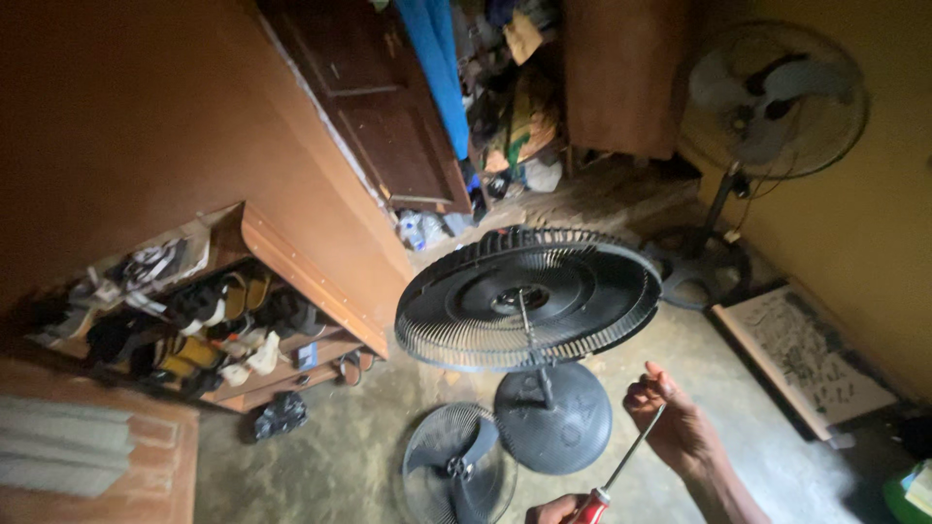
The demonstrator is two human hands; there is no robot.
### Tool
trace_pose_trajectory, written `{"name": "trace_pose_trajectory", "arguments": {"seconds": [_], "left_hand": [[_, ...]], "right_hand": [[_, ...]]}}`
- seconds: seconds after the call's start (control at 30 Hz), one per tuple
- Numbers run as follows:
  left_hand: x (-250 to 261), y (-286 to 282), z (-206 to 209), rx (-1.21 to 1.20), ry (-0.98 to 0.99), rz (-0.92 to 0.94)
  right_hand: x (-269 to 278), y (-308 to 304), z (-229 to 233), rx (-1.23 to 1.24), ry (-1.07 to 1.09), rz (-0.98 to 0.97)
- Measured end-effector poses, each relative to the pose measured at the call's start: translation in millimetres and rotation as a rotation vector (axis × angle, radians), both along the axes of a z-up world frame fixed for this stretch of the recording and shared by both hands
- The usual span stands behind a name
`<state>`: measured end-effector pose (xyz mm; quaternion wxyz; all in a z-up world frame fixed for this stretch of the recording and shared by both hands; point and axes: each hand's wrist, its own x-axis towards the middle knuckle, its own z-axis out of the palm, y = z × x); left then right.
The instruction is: The person uses a screwdriver to tighten a screw on the central hub of a standing fan's front grille. The person holds the grille steady with one hand while turning the screwdriver with the other. The fan remains stationary on the floor throughout the task.
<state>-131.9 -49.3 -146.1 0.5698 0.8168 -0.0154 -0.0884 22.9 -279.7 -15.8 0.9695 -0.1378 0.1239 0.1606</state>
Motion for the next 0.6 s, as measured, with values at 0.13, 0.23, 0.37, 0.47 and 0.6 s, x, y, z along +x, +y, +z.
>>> {"name": "trace_pose_trajectory", "arguments": {"seconds": [0.13, 0.23, 0.37, 0.47, 0.6], "left_hand": [[11, 8, 5, -0.125, -0.083, -0.112], [18, 10, 21, -0.091, -0.019, -0.114], [24, 12, 37, -0.125, 0.065, -0.100], [30, 14, 34, -0.132, 0.043, -0.119], [44, 22, 9, -0.107, -0.029, -0.169]], "right_hand": [[5, 8, 15, 0.240, -0.009, 0.017], [7, 10, 23, 0.272, 0.033, 0.003], [7, 16, 30, 0.251, 0.014, -0.008], [6, 17, 31, 0.269, 0.063, -0.013], [7, 20, 27, 0.297, -0.013, -0.002]]}}
